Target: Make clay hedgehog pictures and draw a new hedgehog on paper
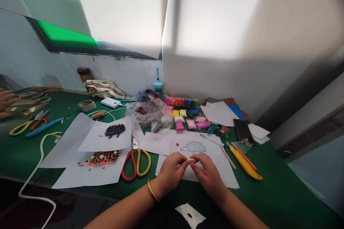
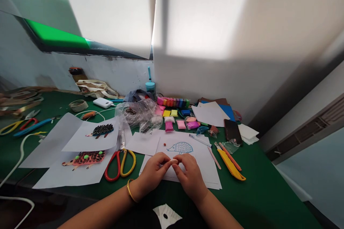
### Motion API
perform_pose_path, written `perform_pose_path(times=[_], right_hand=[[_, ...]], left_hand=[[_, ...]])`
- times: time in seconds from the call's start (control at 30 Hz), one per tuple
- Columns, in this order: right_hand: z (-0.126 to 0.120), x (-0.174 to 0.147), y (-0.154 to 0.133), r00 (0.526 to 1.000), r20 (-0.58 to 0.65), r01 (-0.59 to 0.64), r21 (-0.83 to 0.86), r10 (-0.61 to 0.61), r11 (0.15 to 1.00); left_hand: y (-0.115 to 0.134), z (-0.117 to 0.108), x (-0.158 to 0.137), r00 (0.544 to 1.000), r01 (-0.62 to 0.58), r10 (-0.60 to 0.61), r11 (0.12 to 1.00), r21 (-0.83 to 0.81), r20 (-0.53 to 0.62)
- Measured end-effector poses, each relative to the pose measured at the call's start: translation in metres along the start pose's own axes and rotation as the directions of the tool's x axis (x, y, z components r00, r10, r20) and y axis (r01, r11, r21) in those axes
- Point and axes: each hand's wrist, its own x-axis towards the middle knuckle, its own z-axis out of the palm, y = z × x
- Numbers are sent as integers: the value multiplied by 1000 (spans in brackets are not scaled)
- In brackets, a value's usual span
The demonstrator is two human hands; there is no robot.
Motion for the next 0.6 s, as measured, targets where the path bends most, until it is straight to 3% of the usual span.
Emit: perform_pose_path(times=[0.43,0.6], right_hand=[[-5,9,6,989,26,-146,65,145,987],[-17,44,20,954,123,-278,30,273,960]], left_hand=[[-1,-3,2,998,52,-52,999,8,22],[1,-22,19,996,18,-38,967,252,77]])
